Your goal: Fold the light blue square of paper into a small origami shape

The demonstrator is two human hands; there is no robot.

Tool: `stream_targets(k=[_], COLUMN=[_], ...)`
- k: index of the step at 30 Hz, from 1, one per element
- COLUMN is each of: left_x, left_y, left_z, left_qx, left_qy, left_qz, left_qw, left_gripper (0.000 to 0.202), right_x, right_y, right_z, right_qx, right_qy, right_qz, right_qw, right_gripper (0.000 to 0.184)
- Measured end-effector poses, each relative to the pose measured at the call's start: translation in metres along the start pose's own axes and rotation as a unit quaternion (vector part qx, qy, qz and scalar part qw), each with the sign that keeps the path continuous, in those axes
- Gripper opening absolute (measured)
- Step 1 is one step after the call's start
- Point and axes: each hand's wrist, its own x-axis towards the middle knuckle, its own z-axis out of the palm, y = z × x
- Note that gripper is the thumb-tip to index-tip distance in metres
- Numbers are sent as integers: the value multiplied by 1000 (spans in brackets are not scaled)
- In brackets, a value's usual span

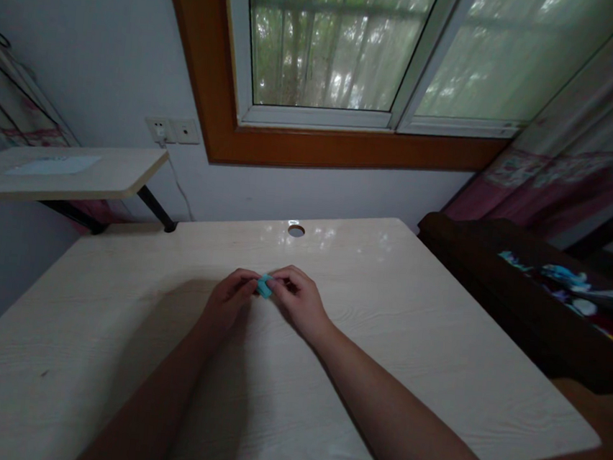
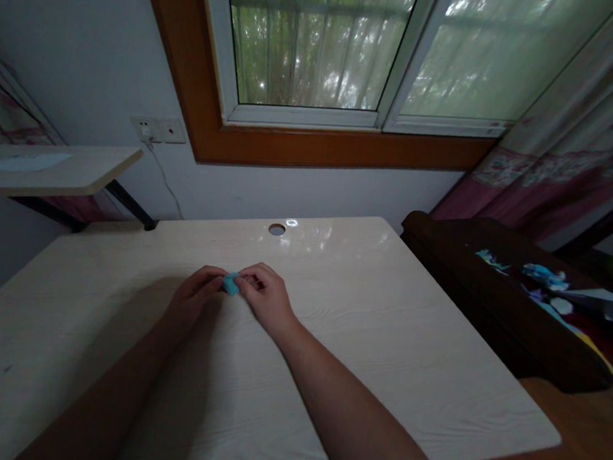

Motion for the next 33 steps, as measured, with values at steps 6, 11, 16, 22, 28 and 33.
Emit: stream_targets(k=[6,11,16,22,28,33], left_x=[2,3,4,4,4,5], left_y=[-4,-4,-2,1,-2,-5], left_z=[1,1,1,0,-1,-1], left_qx=[-1,23,40,33,21,5], left_qy=[2,-5,10,40,44,43], left_qz=[-5,-1,-12,-35,-40,-36], left_qw=[1000,1000,999,998,998,998], left_gripper=[14,15,20,18,18,18], right_x=[-1,0,1,0,0,0], right_y=[-2,-1,-3,-7,-5,-4], right_z=[-1,-1,-3,-7,-6,-5], right_qx=[1,-3,13,99,82,79], right_qy=[-2,-3,-20,-60,-59,-59], right_qz=[2,5,21,20,22,27], right_qw=[1000,1000,999,993,995,995], right_gripper=[10,12,18,25,17,15])
